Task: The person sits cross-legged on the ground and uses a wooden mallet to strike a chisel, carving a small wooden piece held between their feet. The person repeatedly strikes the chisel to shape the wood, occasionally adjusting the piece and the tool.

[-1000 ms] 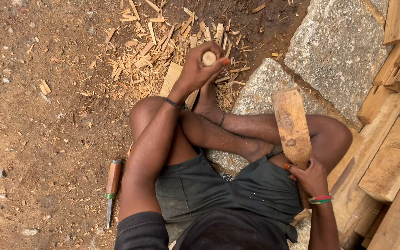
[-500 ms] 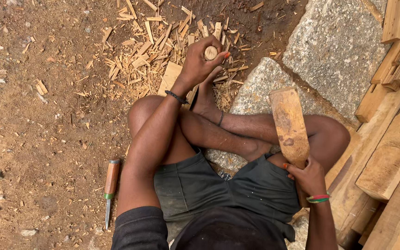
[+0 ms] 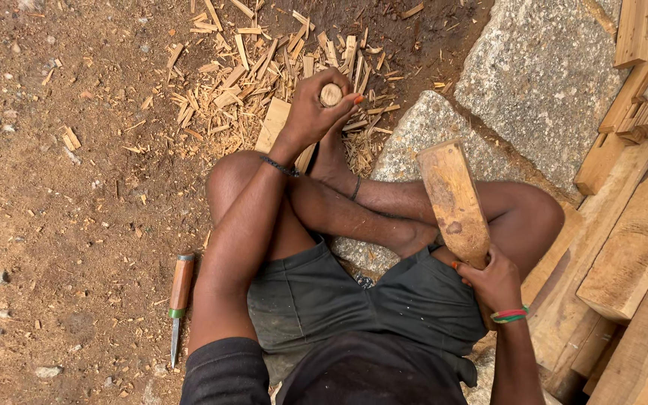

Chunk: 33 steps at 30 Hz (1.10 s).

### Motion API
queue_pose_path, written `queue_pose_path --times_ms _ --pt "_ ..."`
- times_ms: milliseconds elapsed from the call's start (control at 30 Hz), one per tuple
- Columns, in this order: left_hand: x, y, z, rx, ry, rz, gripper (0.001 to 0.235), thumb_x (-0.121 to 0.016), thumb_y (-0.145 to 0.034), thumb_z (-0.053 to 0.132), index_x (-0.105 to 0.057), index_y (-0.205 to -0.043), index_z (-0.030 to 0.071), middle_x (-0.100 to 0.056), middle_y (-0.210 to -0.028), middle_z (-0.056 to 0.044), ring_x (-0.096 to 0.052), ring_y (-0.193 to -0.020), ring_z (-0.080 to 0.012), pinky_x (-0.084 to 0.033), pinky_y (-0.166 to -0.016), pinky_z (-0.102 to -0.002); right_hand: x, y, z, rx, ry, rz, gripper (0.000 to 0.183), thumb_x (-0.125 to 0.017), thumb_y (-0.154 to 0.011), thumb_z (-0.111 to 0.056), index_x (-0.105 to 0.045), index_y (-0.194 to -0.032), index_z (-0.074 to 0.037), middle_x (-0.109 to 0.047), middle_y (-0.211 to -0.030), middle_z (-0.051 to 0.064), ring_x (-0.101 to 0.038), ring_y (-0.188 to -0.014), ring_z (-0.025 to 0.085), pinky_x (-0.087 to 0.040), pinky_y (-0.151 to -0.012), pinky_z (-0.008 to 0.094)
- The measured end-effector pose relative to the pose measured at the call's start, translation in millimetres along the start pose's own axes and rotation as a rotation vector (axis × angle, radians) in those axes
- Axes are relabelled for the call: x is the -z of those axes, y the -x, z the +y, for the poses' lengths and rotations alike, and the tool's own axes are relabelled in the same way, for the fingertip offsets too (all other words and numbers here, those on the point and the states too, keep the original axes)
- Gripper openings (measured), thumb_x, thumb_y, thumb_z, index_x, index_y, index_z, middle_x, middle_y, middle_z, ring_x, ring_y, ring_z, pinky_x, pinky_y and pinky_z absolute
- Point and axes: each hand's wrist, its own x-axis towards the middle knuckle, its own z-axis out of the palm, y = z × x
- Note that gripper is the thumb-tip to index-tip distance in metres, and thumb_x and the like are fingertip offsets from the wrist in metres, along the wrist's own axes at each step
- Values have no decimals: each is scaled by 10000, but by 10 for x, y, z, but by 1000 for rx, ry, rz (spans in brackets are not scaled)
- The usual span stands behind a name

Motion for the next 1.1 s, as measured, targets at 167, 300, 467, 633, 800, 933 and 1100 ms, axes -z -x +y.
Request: queue_pose_path --times_ms 167,300,467,633,800,933,1100 --pt "2 -117 -139 219 89 -80 222 -818 -913 247 -635 -883 125 -682 -821 10 -683 -764 -95 -595 -693 -289 17 4 39 29 19 -5 436 -828 -755 -190 -687 -1082 61 -762 -778 146 -726 -636 173 -569 -611 334" --pt "-77 -203 -116 200 113 -90 245 -830 -913 250 -624 -920 118 -666 -824 1 -669 -761 -107 -570 -696 -298 -6 -24 25 22 14 1 417 -808 -748 -191 -696 -1065 56 -765 -784 136 -733 -639 179 -575 -619 343" --pt "-178 -300 -128 265 73 -128 273 -825 -893 302 -639 -970 117 -698 -855 -15 -708 -791 -121 -592 -737 -316 -13 -53 -37 12 193 -10 443 -856 -733 -220 -715 -1048 57 -763 -737 155 -752 -661 190 -577 -660 351" --pt "-165 -391 -152 320 -12 -190 327 -823 -889 351 -654 -1036 112 -723 -927 -50 -735 -842 -158 -614 -801 -342 -5 10 -85 -28 109 -3 509 -848 -717 -213 -703 -1129 48 -767 -745 153 -753 -649 191 -577 -655 343" --pt "144 -386 -79 330 -99 -325 350 -874 -817 335 -709 -1000 85 -752 -956 -77 -740 -897 -206 -585 -841 -390 37 16 -108 -37 45 -25 504 -837 -717 -189 -691 -1136 52 -770 -781 142 -746 -646 190 -579 -637 342" --pt "274 -233 33 151 -135 -356 356 -903 -814 274 -733 -1046 65 -748 -989 -108 -725 -938 -253 -555 -875 -428 56 0 -120 -58 33 -19 454 -828 -733 -171 -691 -1098 61 -761 -777 133 -733 -648 183 -575 -627 347" --pt "38 -155 178 318 57 -584 404 -888 -811 375 -681 -984 74 -742 -930 -100 -734 -910 -237 -585 -849 -384 31 51 -100 -60 42 -12 420 -815 -743 -165 -712 -1090 48 -751 -737 143 -715 -637 189 -560 -618 353"
